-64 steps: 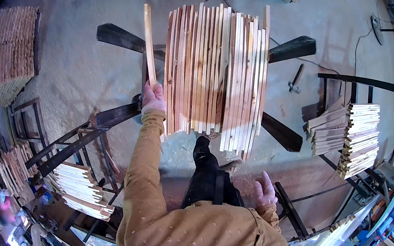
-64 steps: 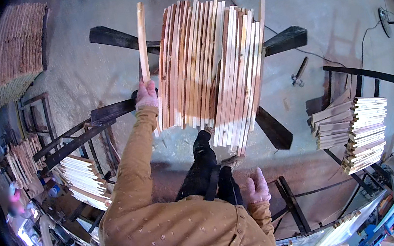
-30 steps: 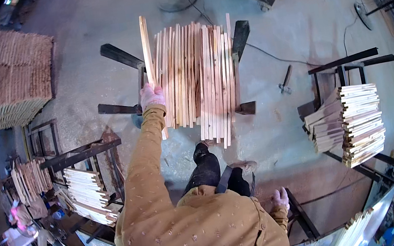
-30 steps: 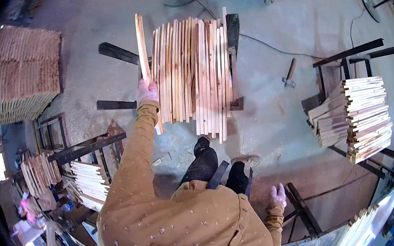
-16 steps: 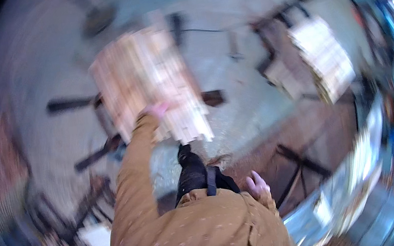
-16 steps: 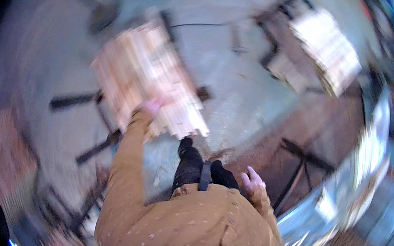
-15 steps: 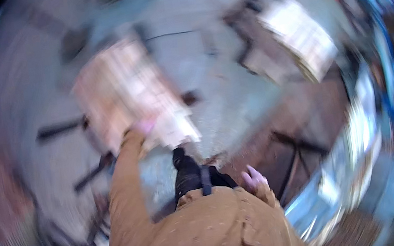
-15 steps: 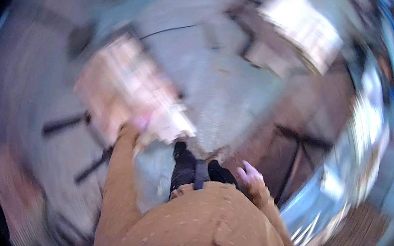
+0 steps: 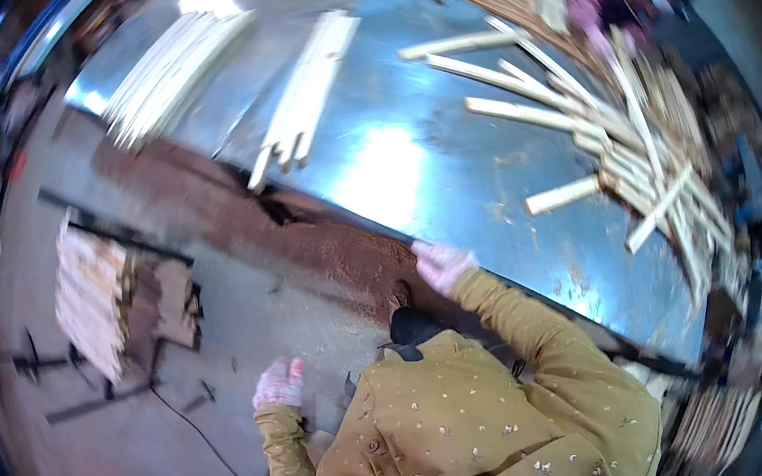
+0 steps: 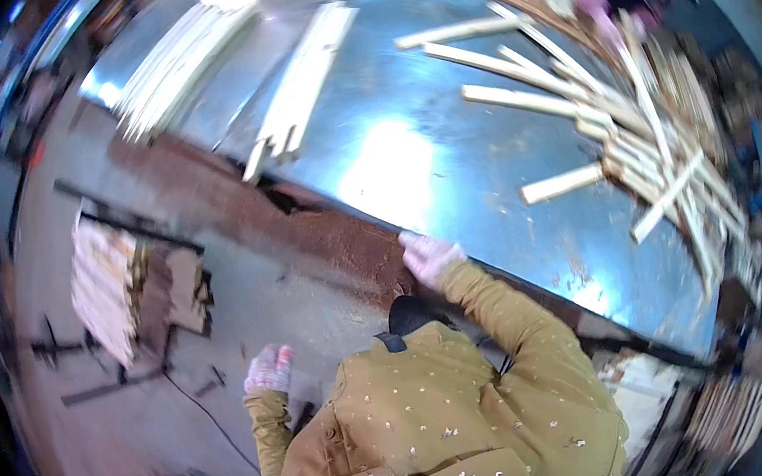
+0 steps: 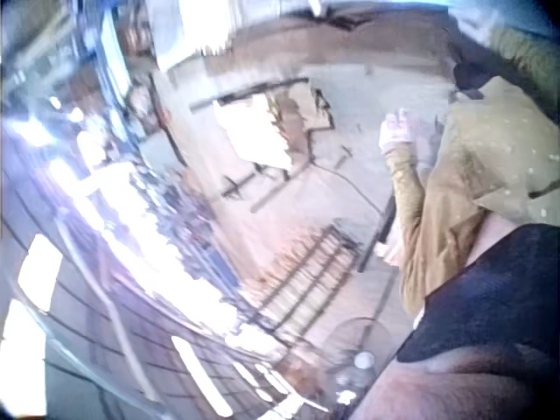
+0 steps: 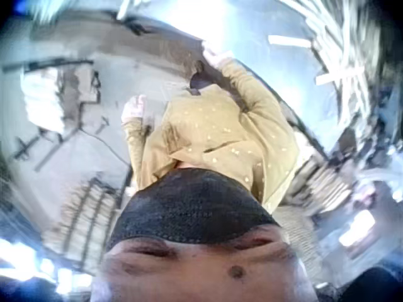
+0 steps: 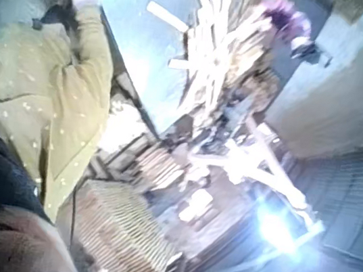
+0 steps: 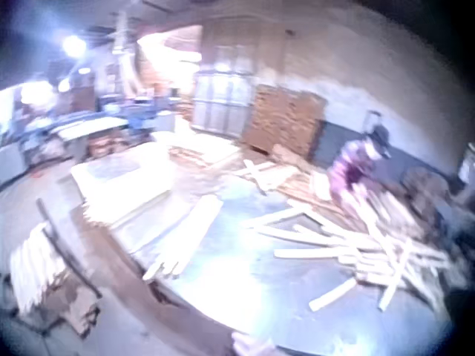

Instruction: The person sorts and stacks thin wooden strips on a metal table. They pick up individual strips, align them, and place them into neat piles, occasionally moving the stacks to different locations on the table.

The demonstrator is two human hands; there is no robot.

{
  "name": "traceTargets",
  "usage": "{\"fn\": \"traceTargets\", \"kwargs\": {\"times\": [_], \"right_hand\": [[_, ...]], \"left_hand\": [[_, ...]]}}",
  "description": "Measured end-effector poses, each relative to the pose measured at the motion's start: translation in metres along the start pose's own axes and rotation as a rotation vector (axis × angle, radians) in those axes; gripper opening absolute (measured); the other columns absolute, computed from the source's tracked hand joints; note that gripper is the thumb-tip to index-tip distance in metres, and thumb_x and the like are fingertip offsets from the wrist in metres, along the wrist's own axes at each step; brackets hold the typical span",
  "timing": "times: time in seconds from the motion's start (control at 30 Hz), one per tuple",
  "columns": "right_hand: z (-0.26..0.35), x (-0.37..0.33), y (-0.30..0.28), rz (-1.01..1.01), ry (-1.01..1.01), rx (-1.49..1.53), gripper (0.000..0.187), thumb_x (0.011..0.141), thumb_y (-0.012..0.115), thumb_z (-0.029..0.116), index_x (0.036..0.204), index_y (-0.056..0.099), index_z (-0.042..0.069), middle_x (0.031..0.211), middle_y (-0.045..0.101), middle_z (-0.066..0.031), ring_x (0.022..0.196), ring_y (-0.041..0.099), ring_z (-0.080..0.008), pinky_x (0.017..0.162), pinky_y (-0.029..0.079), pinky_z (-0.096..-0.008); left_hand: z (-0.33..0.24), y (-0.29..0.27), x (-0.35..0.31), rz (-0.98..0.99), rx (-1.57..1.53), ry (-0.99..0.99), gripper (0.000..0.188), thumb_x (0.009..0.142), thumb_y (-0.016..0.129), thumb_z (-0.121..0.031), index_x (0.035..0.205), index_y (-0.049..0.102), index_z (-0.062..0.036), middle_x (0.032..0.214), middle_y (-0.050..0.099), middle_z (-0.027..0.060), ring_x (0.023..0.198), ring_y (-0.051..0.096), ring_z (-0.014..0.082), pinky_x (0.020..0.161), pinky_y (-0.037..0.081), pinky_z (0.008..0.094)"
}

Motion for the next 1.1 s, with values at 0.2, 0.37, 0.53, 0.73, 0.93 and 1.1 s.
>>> {"fn": "traceTargets", "kwargs": {"times": [0.2,0.37,0.53,0.73,0.93,1.1], "right_hand": [[-0.215,-0.019,-0.144,-0.455,0.811,-0.09,0.074,0.086,0.067,0.039,0.145,0.039,0.003,0.136,0.052,-0.0252,0.125,0.05,-0.0386,0.107,0.042,-0.0416],[-0.284,-0.007,-0.153,-0.403,1.435,-0.111,0.096,0.084,0.064,0.05,0.153,0.019,0.0,0.156,0.025,-0.0255,0.145,0.025,-0.038,0.12,0.021,-0.0423],[-0.296,-0.029,-0.12,-0.754,1.362,0.101,0.083,0.086,0.063,0.04,0.151,0.026,0.004,0.155,0.027,-0.0237,0.144,0.027,-0.0378,0.117,0.026,-0.0449],[-0.266,-0.028,-0.169,-0.319,0.754,0.115,0.058,0.087,0.067,0.023,0.138,0.049,0.003,0.134,0.052,-0.0268,0.123,0.052,-0.0418,0.102,0.044,-0.0482],[-0.364,0.226,-0.347,-0.644,0.563,-0.056,0.071,0.081,0.073,0.029,0.139,0.046,-0.002,0.14,0.049,-0.0256,0.125,0.049,-0.0431,0.105,0.041,-0.0462],[-0.382,0.445,-0.318,-0.207,0.56,-0.05,0.105,0.073,0.071,0.06,0.151,0.028,0.006,0.145,0.044,-0.0235,0.133,0.042,-0.0422,0.113,0.032,-0.0447]], "left_hand": [[-0.179,-0.027,0.136,0.005,-0.264,0.218,0.049,0.094,0.053,-0.048,0.119,0.064,-0.0074,0.103,0.07,0.017,0.098,0.066,0.0343,0.088,0.049,0.0437],[-0.4,0.022,0.205,0.333,-0.068,0.563,0.056,0.091,0.056,-0.049,0.128,0.059,-0.0064,0.114,0.067,0.0193,0.108,0.063,0.0336,0.095,0.047,0.0393],[-0.529,0.025,0.343,0.145,0.06,0.671,0.059,0.091,0.058,-0.048,0.134,0.054,-0.0064,0.117,0.066,0.0205,0.111,0.061,0.0376,0.099,0.046,0.0408],[-0.611,0.012,0.557,-0.255,0.514,0.599,0.084,0.09,0.058,-0.054,0.151,0.028,-0.0046,0.147,0.043,0.0203,0.134,0.044,0.0344,0.108,0.039,0.0447],[-0.636,0.058,0.583,-0.033,0.635,0.405,0.077,0.091,0.055,-0.052,0.148,0.03,-0.0064,0.143,0.047,0.0161,0.129,0.048,0.0328,0.102,0.043,0.0453],[-0.634,0.095,0.493,0.155,0.357,0.381,0.086,0.089,0.057,-0.05,0.151,0.022,-0.0022,0.144,0.045,0.0245,0.125,0.054,0.0367,0.104,0.045,0.0419]]}}
Point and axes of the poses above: each hand's wrist, its own x-axis towards the middle knuckle, its own y-axis out of the palm, z = x × y, the point moved 5 cm from there along x, towards the middle knuckle
